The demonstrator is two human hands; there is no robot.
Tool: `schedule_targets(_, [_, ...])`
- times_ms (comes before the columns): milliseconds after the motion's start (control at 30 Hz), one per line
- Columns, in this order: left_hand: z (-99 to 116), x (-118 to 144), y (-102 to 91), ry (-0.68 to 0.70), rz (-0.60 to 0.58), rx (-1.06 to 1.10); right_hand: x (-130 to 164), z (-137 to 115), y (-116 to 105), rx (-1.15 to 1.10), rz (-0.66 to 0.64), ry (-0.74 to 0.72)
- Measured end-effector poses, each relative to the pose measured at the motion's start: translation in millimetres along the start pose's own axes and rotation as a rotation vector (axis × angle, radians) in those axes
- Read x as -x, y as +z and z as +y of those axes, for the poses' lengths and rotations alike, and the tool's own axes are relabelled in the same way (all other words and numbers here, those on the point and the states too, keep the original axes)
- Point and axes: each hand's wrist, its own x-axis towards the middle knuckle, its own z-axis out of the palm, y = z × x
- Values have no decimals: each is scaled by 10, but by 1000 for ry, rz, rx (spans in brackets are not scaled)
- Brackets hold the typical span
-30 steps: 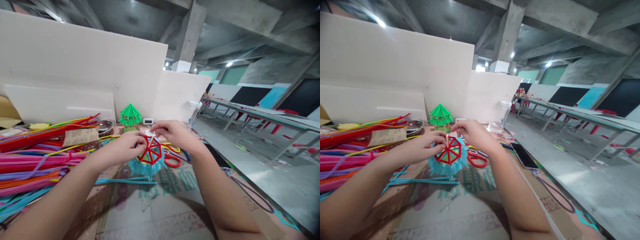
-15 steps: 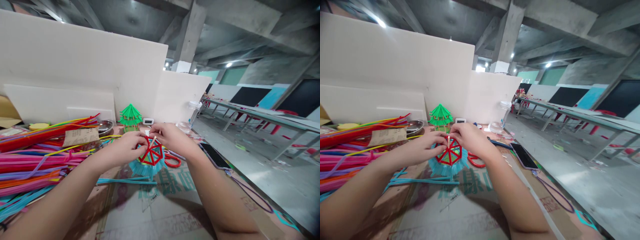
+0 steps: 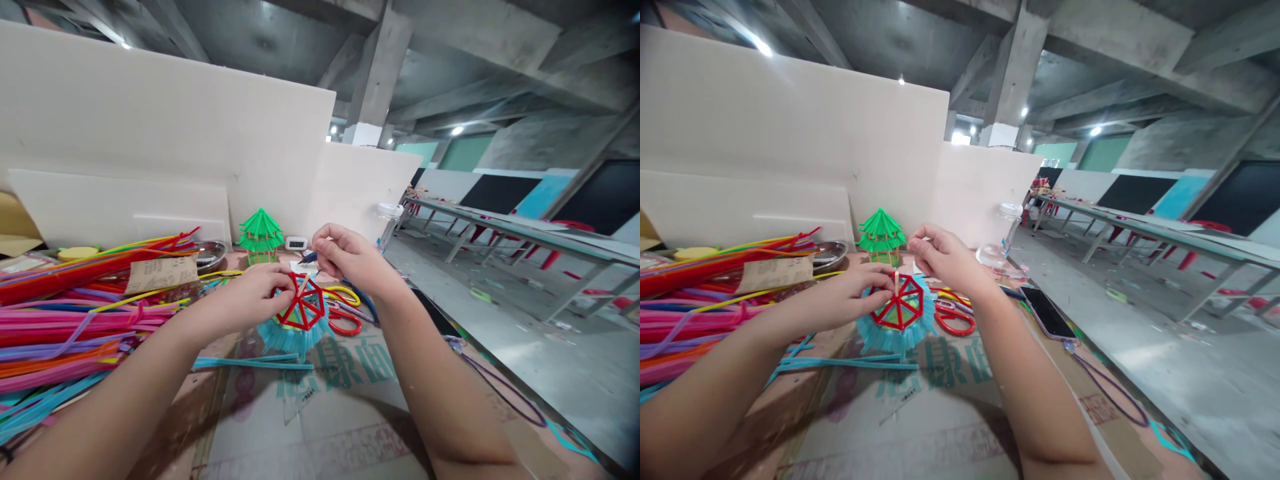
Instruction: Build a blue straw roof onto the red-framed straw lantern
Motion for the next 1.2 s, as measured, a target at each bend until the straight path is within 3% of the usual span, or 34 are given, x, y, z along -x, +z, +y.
schedule_targets(133, [-44, -10, 5, -4, 4, -31, -14, -6, -67, -36, 126, -58])
schedule_targets(300, [-200, -69, 40, -48, 125, -95, -25, -12, -152, -171, 282, -159])
schedule_targets(433, [-352, -115, 77, -112, 189, -89, 60, -138, -159, -288, 228, -217])
schedule_targets(633, [-421, -137, 122, -202, 212, -82, 366, -527, -44, -461, 89, -431])
schedule_targets(767, [-313, -66, 3, -297, 327, -176, 373, -498, -27, -407, 89, -402])
schedule_targets(900, [-34, 76, -210, -172, 460, -185, 218, -300, -29, -401, 50, -268])
schedule_targets(1033, [231, 127, -216, -11, 384, -70, 151, -243, 72, -463, -28, -200])
schedule_targets(1200, [307, 61, -67, 70, 328, 21, 176, -304, 244, -608, -132, -116])
